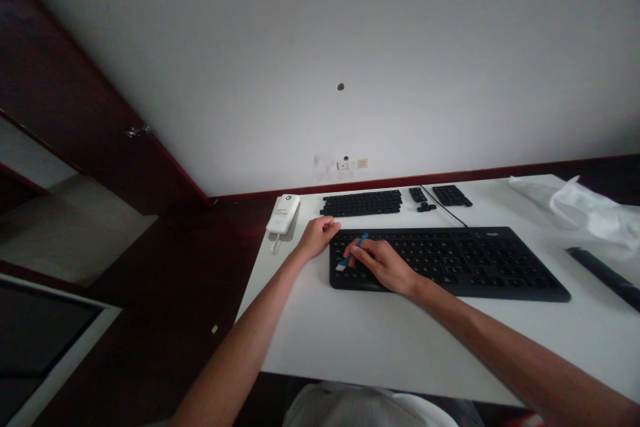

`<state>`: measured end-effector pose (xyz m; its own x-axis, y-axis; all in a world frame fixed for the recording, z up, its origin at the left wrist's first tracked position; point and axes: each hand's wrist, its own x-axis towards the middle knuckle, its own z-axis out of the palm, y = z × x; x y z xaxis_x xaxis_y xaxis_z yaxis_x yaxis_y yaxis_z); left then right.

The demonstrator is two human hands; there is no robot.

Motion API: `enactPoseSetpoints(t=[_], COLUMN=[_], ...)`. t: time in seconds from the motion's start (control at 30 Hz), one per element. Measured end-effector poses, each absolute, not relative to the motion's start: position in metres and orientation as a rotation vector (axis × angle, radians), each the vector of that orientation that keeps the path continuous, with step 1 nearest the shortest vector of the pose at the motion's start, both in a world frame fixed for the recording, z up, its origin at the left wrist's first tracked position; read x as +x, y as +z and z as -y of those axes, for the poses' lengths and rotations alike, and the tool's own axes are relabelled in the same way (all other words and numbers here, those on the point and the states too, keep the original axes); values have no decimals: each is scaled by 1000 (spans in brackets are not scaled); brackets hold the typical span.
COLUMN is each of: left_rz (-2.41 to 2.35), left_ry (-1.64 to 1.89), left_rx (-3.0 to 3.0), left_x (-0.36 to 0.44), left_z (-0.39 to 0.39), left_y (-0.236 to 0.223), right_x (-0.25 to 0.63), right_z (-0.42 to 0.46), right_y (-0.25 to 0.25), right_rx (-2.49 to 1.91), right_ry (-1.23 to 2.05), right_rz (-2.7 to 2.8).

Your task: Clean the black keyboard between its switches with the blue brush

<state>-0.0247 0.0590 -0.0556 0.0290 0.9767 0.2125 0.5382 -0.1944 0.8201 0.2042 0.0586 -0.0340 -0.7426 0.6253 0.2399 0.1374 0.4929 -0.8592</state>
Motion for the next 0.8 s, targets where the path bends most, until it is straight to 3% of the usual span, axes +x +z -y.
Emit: enactPoseSetpoints(t=[0.5, 0.8], left_rz=[-1529, -1545], left_ry=[1075, 1059], left_rx=[1776, 1746], left_x=[-25, -24], left_z=[-59, -59], left_y=[-57, -54], right_x=[205, 215], right_z=[-56, -57], right_y=[-28, -7], right_rx=[-637, -576], right_ry=[1170, 714], right_rz=[2184, 2252])
